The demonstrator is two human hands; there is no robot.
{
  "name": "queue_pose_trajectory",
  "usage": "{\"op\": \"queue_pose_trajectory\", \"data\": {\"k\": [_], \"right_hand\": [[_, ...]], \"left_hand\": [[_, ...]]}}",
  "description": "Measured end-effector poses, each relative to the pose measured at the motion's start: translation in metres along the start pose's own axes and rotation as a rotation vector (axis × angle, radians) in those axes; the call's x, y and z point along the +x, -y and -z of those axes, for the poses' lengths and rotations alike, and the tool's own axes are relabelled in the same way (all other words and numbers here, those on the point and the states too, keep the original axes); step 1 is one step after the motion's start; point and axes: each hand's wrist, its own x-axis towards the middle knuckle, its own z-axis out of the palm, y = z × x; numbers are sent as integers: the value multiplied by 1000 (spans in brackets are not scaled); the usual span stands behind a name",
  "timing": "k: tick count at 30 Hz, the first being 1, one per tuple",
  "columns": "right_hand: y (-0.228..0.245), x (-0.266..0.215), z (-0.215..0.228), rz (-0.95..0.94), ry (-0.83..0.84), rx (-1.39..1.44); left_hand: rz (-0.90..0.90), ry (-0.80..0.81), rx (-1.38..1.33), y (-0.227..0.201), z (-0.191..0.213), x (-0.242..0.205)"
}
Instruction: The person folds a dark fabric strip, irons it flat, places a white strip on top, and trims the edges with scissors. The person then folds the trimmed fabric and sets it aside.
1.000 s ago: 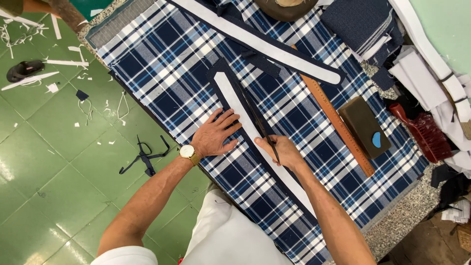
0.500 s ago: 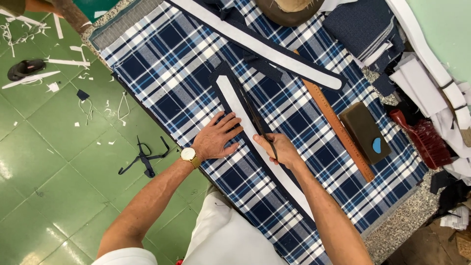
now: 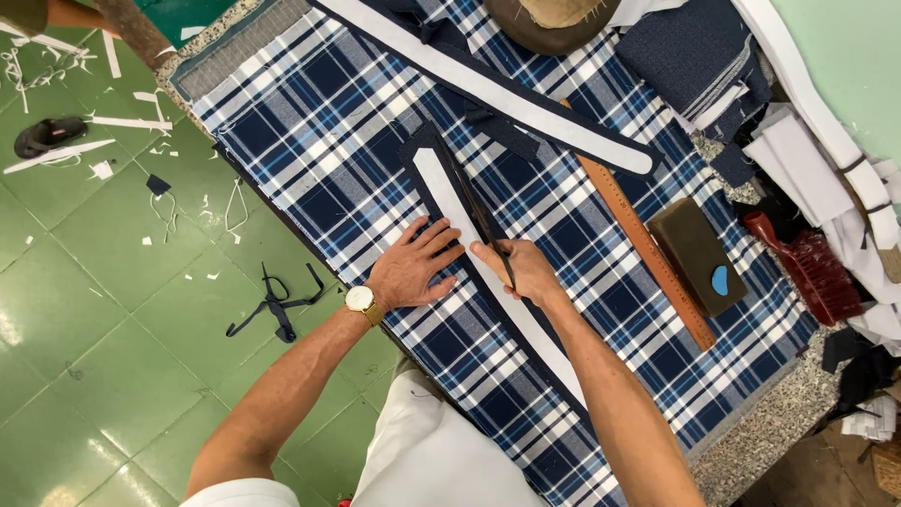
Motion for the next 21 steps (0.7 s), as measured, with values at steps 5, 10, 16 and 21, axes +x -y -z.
{"op": "queue_pose_trajectory", "data": {"k": [5,10,16,21], "right_hand": [[-13,13,0,-27,9,40],[0,9,1,40,19,-7],[30,18,-2,14,40,-32],[31,21,-3,34,15,-11]], "left_hand": [[-3,-11,-12,1,-1,0],[3,-8,-16,1,-3,0],[-20,-22,-12,1,2,1],[2,-17,-25,1,3,0]]}}
